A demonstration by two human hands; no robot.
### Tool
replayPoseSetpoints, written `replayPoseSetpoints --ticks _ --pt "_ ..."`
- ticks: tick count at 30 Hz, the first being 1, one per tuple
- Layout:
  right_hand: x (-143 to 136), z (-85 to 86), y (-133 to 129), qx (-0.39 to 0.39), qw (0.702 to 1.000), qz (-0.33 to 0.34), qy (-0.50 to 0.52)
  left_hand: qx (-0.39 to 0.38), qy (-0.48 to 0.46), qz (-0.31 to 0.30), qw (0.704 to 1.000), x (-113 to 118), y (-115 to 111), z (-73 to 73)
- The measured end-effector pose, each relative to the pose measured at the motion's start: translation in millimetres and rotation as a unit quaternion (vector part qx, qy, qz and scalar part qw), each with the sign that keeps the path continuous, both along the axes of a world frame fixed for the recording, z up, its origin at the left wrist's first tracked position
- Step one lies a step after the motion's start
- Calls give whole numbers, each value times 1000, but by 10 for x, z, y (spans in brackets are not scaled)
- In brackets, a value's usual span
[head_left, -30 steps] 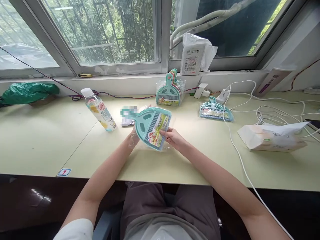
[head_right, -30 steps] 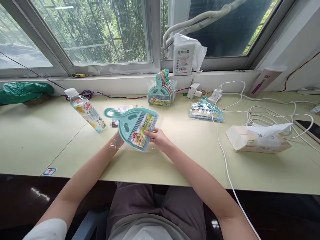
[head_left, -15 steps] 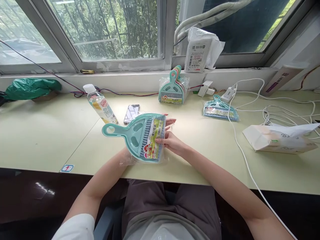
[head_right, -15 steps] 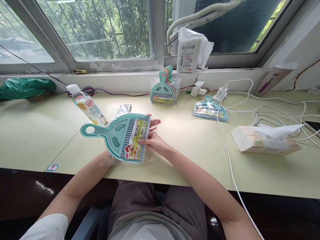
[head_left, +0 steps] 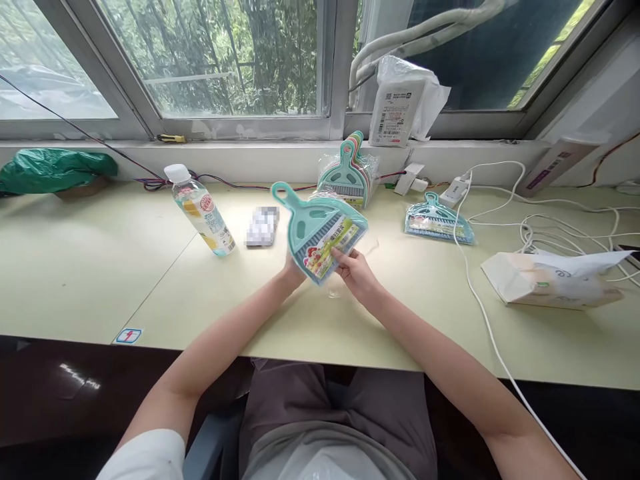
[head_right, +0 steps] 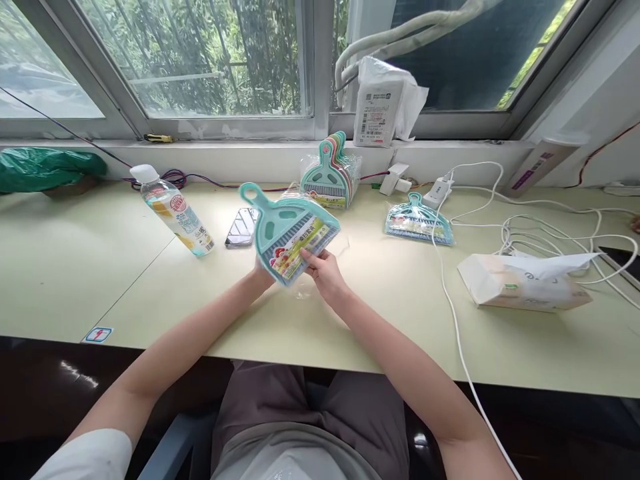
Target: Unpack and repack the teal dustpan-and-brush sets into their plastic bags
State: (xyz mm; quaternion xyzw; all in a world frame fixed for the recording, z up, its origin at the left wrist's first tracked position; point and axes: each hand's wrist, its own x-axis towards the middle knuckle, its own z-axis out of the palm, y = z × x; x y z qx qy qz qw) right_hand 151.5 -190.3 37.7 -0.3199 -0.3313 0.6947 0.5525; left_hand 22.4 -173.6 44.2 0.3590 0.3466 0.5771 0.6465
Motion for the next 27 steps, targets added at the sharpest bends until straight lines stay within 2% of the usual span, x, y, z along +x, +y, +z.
replayPoseSetpoints --ticks 3,5,7,11,17,20,24,25,27 --pt "56 -24 70 -29 997 -74 24 6 -88 -36 995 -56 70 37" --pt "87 -36 99 -40 993 -103 36 28 -76 -52 995 -20 46 14" --pt "115 -44 121 -36 992 -115 42 45 -25 -67 996 27 4 -28" --pt "175 -68 173 -24 994 -104 28 56 121 -52 990 68 -30 -94" --pt "260 -121 279 -59 997 -56 -17 43 181 -53 981 13 44 -142" --pt "328 -97 321 -55 997 -10 -44 21 173 -57 983 -31 99 -147" --pt "501 -23 392 -21 991 48 -123 14 113 -74 991 -129 196 -120" --pt "556 -14 418 -11 986 42 -162 13 98 -71 993 -165 227 -111" --pt "668 -24 479 24 964 -26 -264 1 72 -45 996 -252 295 -99"
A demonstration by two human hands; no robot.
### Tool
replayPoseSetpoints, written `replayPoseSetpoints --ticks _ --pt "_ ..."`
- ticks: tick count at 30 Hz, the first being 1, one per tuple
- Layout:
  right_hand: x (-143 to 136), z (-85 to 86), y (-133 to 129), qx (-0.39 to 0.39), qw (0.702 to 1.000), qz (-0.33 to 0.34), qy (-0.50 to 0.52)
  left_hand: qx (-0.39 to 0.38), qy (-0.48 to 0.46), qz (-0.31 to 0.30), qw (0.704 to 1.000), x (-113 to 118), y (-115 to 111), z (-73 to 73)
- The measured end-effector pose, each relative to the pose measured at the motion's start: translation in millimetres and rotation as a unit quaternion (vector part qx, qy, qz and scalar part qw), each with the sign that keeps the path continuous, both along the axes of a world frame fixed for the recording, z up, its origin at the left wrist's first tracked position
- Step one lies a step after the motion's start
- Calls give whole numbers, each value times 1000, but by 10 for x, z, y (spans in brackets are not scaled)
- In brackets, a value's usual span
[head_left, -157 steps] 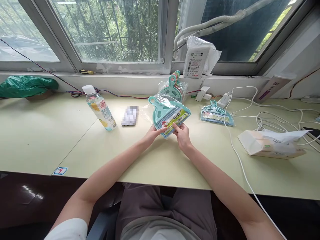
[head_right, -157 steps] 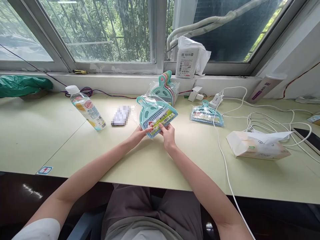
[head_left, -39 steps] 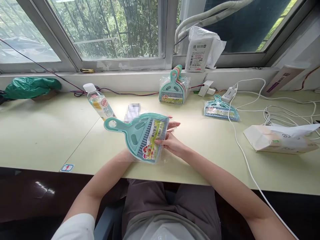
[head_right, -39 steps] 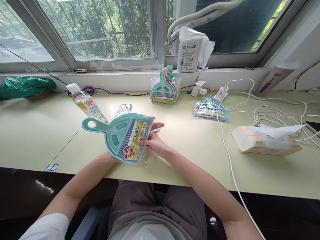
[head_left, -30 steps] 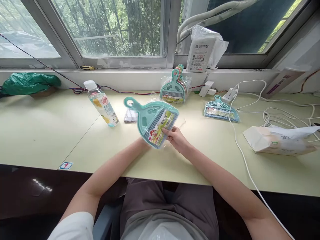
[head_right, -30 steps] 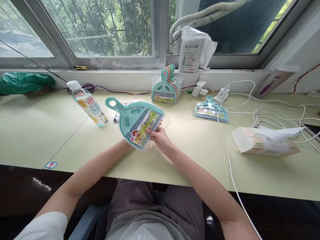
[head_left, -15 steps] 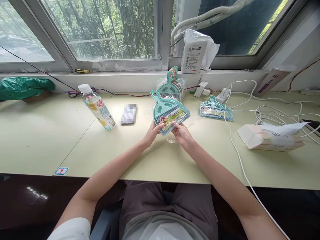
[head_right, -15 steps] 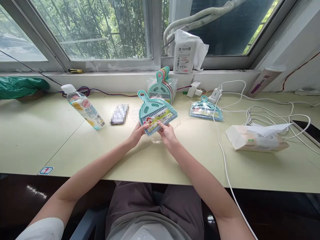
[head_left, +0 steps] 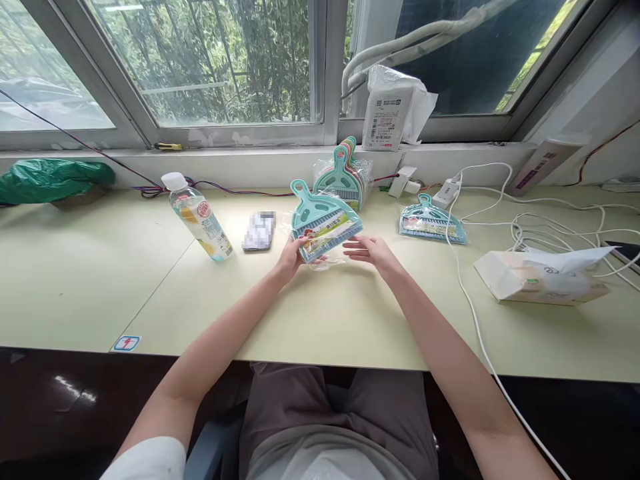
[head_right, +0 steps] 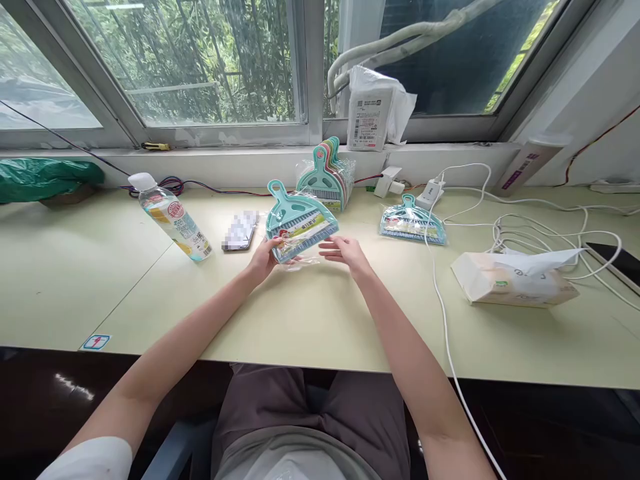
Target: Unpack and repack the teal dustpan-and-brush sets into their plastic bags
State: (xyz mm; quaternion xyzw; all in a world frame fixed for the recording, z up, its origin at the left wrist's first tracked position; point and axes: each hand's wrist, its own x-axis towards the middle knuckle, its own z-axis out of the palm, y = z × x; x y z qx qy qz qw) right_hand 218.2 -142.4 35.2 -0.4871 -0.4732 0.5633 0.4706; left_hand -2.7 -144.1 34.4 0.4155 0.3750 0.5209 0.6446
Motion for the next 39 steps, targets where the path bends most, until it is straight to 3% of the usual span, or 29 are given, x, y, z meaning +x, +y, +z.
replayPoseSetpoints --ticks 2,4,7,12,18,25,31,36,39 --pt "96 -41 63 97 983 -90 -125 -27 -16 36 999 -99 73 2" --pt "158 -90 113 210 937 -144 -238 -57 -26 48 997 -192 138 -7" --pt "172 -127 144 314 885 -132 -319 -80 -39 46 995 -276 191 -23" --pt "114 -75 106 335 911 -66 -230 -77 -45 13 996 -250 149 -7" --pt "118 1 56 329 925 -108 -158 -90 -15 -10 996 -209 96 8" --pt "125 -31 100 316 930 -138 -126 -108 28 -126 986 -254 124 -51" --pt "113 -96 140 284 943 -150 -85 -76 57 -188 978 -235 59 -2" --pt "97 -139 155 316 925 -167 -126 -50 81 -212 972 -212 33 -8" --pt "65 -180 158 299 933 -154 -126 -43 96 -200 974 -195 36 -26"
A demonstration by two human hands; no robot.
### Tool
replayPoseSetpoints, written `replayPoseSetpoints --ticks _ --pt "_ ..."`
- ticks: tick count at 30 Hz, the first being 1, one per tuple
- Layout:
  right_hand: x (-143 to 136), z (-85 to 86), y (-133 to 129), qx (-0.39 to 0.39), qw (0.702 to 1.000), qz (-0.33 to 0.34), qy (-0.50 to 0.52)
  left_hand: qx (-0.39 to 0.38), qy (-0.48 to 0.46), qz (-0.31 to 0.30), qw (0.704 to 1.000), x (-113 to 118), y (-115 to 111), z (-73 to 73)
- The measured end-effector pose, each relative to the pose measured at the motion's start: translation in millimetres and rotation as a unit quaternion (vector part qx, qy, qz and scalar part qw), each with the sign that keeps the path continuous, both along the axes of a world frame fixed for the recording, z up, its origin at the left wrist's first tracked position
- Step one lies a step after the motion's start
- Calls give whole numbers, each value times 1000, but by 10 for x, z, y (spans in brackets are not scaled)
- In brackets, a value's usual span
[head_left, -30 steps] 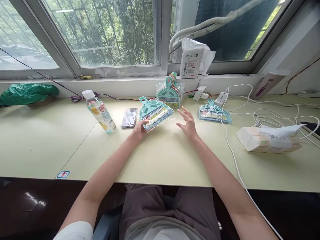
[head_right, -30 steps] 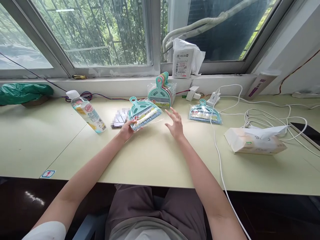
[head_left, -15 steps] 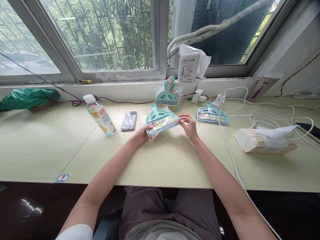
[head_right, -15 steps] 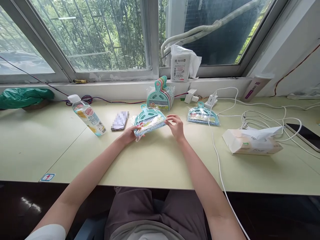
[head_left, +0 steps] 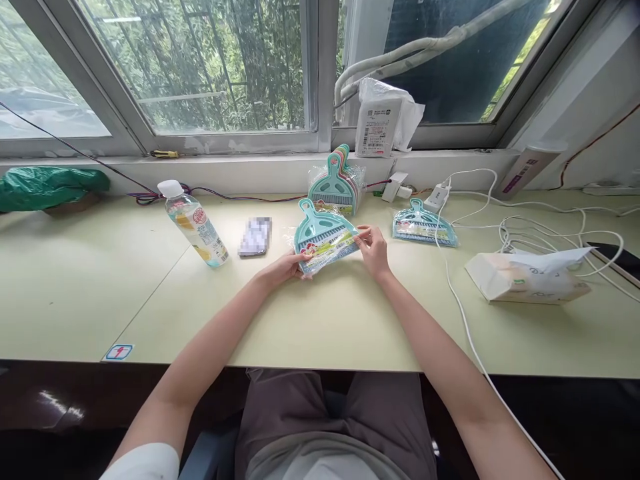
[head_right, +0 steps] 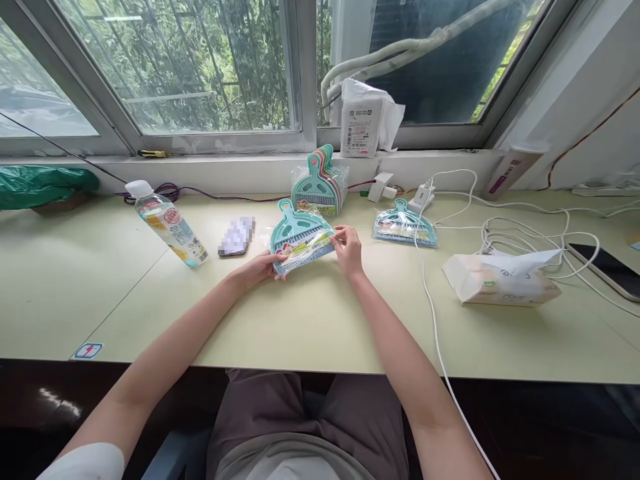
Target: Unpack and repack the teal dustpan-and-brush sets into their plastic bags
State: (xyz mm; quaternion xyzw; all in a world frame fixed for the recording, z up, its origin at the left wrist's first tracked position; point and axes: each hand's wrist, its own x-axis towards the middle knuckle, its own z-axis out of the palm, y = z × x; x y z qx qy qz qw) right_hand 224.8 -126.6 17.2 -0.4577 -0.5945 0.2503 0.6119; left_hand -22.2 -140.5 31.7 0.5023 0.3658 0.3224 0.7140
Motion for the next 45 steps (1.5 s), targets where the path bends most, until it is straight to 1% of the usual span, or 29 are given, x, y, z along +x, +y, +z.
replayPoseSetpoints --ticks 3,5,7,9,11,13,14,15,16,18,19,20,21,23,26,28,30,31,33,35,37,39,41,43,45 --pt "-47 -32 -12 -27 999 9 34 2 4 24 1000 7 7 -1" --pt "-68 -45 -16 -44 997 13 65 1 1 20 1000 4 17 4" --pt "-71 -57 -7 -90 990 37 103 2 -2 16 1000 5 29 4" --pt "-66 -69 14 -155 975 78 135 -1 9 26 1000 25 36 -3" --pt "-66 -77 30 -199 962 104 159 -4 34 76 997 69 25 -9" --pt "-75 -75 33 -205 956 103 180 13 45 168 985 131 -13 1" --pt "-81 -71 29 -201 955 98 193 34 40 209 977 164 -44 15" --pt "-86 -66 24 -196 954 91 206 61 27 230 971 194 -82 37" --pt "-87 -60 19 -190 953 83 220 93 10 225 970 221 -125 64" --pt "-75 -51 12 -179 950 63 248 167 -22 169 971 263 -215 123" --pt "-63 -47 12 -175 948 51 261 209 -28 138 968 278 -257 150" --pt "-50 -44 12 -172 946 41 272 254 -21 120 960 290 -293 172" --pt "-37 -40 12 -170 945 34 279 297 0 114 948 299 -320 186" --pt "-23 -26 8 -169 944 25 282 364 70 132 919 309 -346 194" --pt "-42 15 -19 -164 949 19 269 403 172 181 881 299 -324 175" --pt "-68 48 -44 -160 952 14 262 408 213 213 862 280 -291 157" --pt "-90 76 -65 -159 953 10 257 405 234 229 853 263 -256 137" --pt "-97 85 -73 -158 954 10 254 399 235 234 855 257 -240 123" --pt "-108 93 -80 -155 957 12 247 376 213 240 869 256 -211 87" --pt "-120 90 -83 -152 958 22 242 345 169 251 889 267 -191 43" --pt "-138 83 -88 -151 959 37 237 314 111 279 901 283 -184 4" --pt "-159 77 -96 -149 960 55 232 284 61 315 904 296 -188 -18" --pt "-172 74 -107 -143 961 69 227 262 35 341 902 300 -193 -25" --pt "-172 71 -112 -137 962 83 220 258 38 343 902 297 -188 -28" --pt "-161 68 -109 -139 962 102 214 275 54 342 897 288 -171 -40"
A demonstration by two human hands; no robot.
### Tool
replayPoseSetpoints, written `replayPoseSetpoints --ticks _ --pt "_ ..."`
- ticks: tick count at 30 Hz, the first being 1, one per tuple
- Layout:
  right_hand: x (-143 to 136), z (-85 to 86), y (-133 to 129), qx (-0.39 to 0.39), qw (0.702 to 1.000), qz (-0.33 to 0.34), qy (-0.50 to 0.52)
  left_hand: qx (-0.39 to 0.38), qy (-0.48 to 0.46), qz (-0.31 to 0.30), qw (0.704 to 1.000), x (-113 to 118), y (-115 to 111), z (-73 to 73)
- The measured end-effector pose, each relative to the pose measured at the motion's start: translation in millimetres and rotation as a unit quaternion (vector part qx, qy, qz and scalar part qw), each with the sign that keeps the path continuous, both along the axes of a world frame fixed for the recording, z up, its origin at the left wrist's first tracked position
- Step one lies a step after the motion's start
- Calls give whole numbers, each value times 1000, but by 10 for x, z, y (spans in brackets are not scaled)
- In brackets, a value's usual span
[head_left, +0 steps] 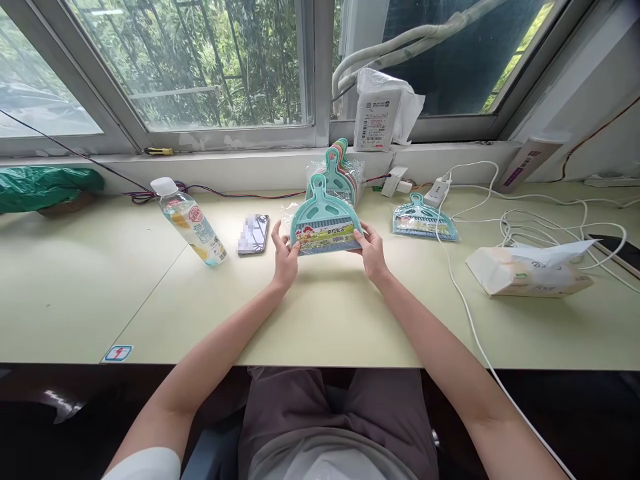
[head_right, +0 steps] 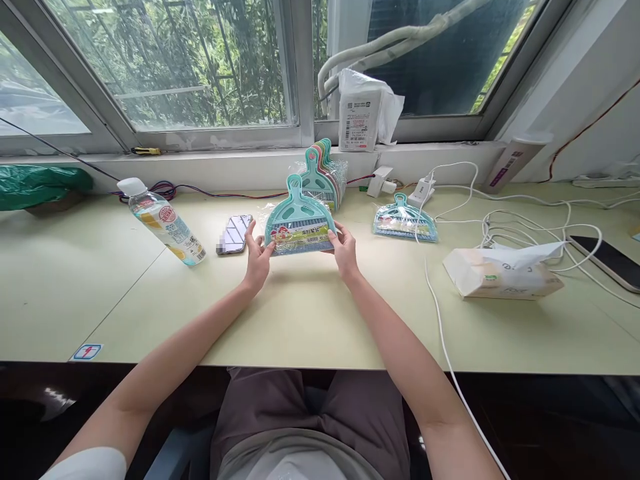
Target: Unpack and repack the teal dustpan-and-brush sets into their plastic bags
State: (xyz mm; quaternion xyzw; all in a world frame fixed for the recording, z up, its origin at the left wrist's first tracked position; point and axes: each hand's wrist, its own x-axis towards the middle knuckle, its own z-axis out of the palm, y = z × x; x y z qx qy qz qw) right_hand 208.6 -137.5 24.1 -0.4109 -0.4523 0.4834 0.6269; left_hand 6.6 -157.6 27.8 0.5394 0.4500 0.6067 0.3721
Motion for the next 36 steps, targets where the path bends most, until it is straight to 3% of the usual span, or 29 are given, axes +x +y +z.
replayPoseSetpoints --ticks 6,13,16,19,23,25,28,36 --pt "11 -5 0 -27 992 103 -65 72 74 27 994 -45 61 -58" --pt "99 124 -35 -75 991 48 -103 51 102 -43 993 -57 80 -57" --pt "411 255 42 -86 990 12 -115 59 136 -68 987 -105 106 -26" --pt "1003 321 135 -94 986 -38 -130 50 151 -59 985 -185 155 -6" --pt "1906 230 199 -121 971 -103 -177 22 192 -53 980 -260 228 -31" --pt "2204 167 218 -127 964 -151 -179 10 213 -67 975 -273 255 -60" --pt "2364 90 305 -137 948 -202 -202 -9 233 -105 967 -275 274 -99" --pt "2257 -100 705 -168 880 -293 -334 -19 298 -178 938 -268 242 -132"
